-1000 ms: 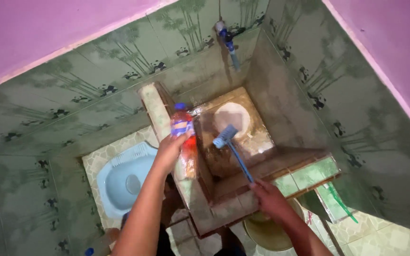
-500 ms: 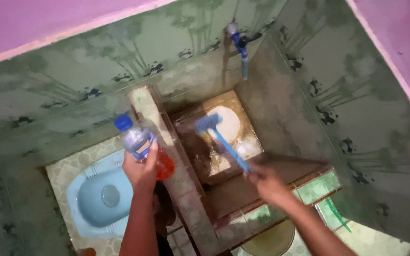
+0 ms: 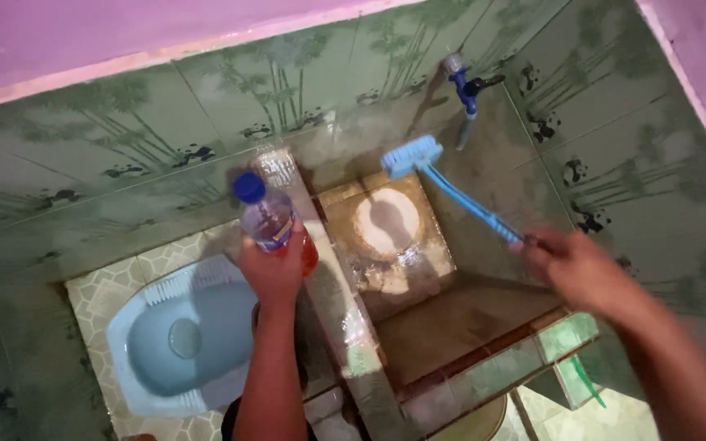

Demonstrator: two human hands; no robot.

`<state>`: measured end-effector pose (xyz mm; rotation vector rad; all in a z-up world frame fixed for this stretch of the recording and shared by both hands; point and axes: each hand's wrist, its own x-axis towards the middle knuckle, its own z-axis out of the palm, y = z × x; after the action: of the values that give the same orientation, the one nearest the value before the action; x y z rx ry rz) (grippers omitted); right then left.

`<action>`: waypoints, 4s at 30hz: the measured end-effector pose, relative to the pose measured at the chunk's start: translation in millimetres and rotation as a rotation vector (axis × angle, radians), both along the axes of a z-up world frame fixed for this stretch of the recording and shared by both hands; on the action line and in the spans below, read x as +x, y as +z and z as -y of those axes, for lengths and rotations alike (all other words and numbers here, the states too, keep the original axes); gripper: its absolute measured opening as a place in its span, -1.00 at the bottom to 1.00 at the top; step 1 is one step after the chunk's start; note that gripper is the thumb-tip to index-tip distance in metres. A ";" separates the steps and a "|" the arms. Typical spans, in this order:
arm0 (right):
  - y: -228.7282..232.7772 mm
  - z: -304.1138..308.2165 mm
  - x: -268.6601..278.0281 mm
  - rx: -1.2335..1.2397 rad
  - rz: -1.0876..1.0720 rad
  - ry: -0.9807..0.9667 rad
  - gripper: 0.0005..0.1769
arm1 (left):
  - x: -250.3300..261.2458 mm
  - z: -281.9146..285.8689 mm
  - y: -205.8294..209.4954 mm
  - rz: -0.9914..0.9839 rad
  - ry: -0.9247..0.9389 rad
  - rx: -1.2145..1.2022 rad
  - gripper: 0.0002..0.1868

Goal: Scrubbing bathroom tiles and a squat toilet using a brush and cleaning solution.

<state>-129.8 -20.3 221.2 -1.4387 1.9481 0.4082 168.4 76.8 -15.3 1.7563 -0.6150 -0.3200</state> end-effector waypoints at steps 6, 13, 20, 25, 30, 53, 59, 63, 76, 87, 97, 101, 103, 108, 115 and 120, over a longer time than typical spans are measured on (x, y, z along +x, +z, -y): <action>-73.1 -63.6 -31.5 0.081 0.028 -0.122 -0.60 | 1.1 8.2 17.1 -0.004 0.043 -0.108 -0.55; -163.0 -154.3 -93.5 0.049 0.285 -0.227 -0.57 | -9.4 12.3 22.8 -0.006 -0.009 -0.130 -0.59; -147.3 -191.9 -107.1 0.123 0.225 -0.300 -0.51 | -22.5 14.4 15.0 -0.038 0.016 -0.032 -0.51; -152.3 -184.8 -111.0 0.109 0.196 -0.272 -0.51 | -30.2 0.6 26.0 -0.056 -0.007 0.130 -0.49; -71.2 -75.2 -48.0 -0.120 0.427 0.091 -0.48 | -39.3 -6.6 21.2 -0.129 -0.004 -0.170 -0.62; -51.9 15.4 72.6 -0.424 0.577 -0.139 -0.48 | 12.2 -14.7 8.2 0.030 0.093 0.017 -0.41; -233.3 100.0 80.4 -0.162 0.265 0.074 -0.52 | -9.9 -2.5 3.8 -0.001 0.043 0.000 -0.43; -290.0 100.4 78.1 -0.114 0.434 -0.035 -0.57 | -14.6 4.1 4.7 0.037 -0.028 0.035 -0.38; -328.5 111.6 43.5 -0.227 0.546 -0.182 -0.57 | -27.7 -3.8 17.6 0.006 -0.087 0.016 -0.48; -205.8 44.1 30.6 -0.235 0.698 -0.471 -0.67 | -23.9 -4.7 9.8 0.033 -0.049 0.084 -0.42; -594.5 183.3 -30.6 -0.084 0.855 -0.369 -0.76 | -38.7 -17.4 3.9 -0.121 -0.047 0.152 -0.50; -459.7 119.5 -4.3 0.033 0.827 -0.522 -0.79 | -42.0 -29.2 -0.5 -0.011 -0.122 0.180 -0.46; -422.9 95.8 -18.0 -0.275 0.748 -0.432 -0.67 | -40.6 -26.2 -6.2 0.081 -0.098 0.237 -0.34; -291.5 64.7 -13.8 -0.385 0.453 -0.355 -0.47 | -38.3 -18.0 -4.9 0.001 -0.107 0.118 -0.42; -428.3 159.1 -16.3 -0.072 0.248 -0.174 -0.74 | -16.6 -47.4 -6.5 -0.172 -0.147 0.350 -0.62; -628.6 216.9 -56.9 -0.156 0.294 -0.071 -0.89 | -1.2 -71.3 -15.1 -0.137 -0.079 0.444 -0.68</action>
<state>-186.8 -237.2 -407.4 -1.4310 1.8153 0.0092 167.2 148.1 -30.5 2.1127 -0.5427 -0.6668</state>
